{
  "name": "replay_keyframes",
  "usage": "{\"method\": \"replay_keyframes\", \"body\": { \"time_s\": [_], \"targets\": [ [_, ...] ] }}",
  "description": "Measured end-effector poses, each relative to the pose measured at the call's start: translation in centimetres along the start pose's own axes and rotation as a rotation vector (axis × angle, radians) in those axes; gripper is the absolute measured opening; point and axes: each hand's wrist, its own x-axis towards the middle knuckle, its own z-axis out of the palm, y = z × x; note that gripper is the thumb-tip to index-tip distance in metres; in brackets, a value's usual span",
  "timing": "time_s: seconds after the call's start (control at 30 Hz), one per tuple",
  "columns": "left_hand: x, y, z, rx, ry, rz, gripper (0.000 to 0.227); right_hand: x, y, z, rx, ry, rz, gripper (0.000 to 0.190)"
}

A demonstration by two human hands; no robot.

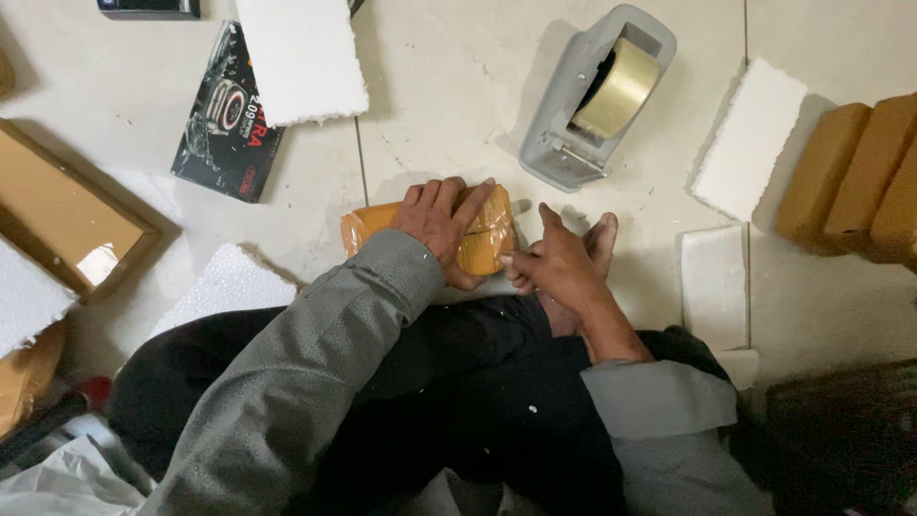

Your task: The person sits on the floor and tapes a small cardboard box using a tape dispenser. They apply multiple strips of tape to seal the box, then open another box to remove a product package.

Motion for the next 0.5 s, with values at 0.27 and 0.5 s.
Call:
{"method": "replay_keyframes", "body": {
  "time_s": [0.27,0.5],
  "targets": [
    [0.2,0.1,0.2,0.022,0.012,0.019,0.139,-0.2,-1.0,-0.2,-0.11,0.058,0.18,0.105],
    [0.3,0.4,-0.2,0.035,0.0,0.003,0.136,-1.9,-1.6,0.0,-0.455,0.18,0.097,0.095]
  ]
}}
